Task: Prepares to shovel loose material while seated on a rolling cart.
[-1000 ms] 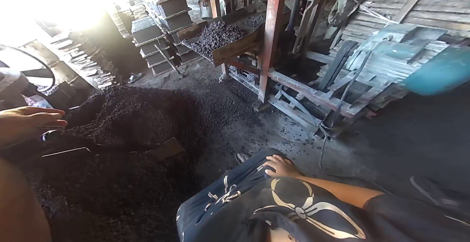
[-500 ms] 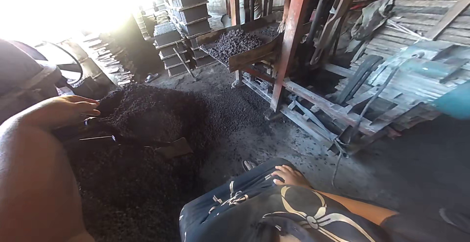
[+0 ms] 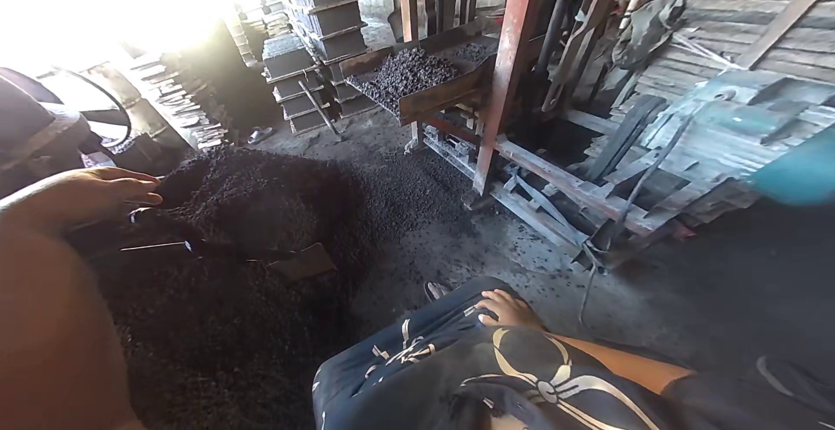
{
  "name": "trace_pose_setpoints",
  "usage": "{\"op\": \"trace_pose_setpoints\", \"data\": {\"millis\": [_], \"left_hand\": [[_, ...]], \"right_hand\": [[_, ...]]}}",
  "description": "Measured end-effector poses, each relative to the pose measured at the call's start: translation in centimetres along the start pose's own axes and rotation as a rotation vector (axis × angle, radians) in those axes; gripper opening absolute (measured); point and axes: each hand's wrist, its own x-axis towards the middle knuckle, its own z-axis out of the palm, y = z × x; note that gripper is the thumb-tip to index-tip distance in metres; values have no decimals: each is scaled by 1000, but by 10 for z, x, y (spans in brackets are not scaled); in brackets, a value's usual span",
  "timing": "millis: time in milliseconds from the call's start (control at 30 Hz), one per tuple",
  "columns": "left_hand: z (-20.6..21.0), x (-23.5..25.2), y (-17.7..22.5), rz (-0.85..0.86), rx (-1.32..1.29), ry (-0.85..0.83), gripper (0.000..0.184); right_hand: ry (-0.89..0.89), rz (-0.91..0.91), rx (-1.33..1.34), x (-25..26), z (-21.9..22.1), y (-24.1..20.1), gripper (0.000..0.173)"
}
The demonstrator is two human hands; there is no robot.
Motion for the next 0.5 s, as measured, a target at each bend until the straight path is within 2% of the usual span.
{"op": "trace_pose_setpoints", "data": {"millis": [67, 133, 167, 233, 333, 400, 467, 500], "left_hand": [[-12, 24, -1, -88, 16, -128, 38], [-16, 43, -18, -53, 41, -152, 37], [-15, 43, -23, -14, 46, -132, 36], [-3, 8, -11, 73, 2, 6, 33], [10, -24, 8, 85, -75, 114, 35], [2, -17, 12, 27, -70, 29, 36], [-14, 16, 0, -56, -30, -137, 39], [-17, 28, -6, -68, -24, -160, 39]], "right_hand": [[-4, 2, 5, 2, 1, 2, 41], [-16, 12, 3, 1, -1, 1, 41], [-16, 14, 1, 0, -2, 1, 41], [-7, 14, 5, 0, -1, 2, 41], [-5, 16, 5, 0, -1, 2, 41], [-9, 18, 2, -1, -1, 1, 42], [-5, 14, -2, -1, -2, 1, 42], [-11, 15, 1, -2, -3, 0, 42]]}}
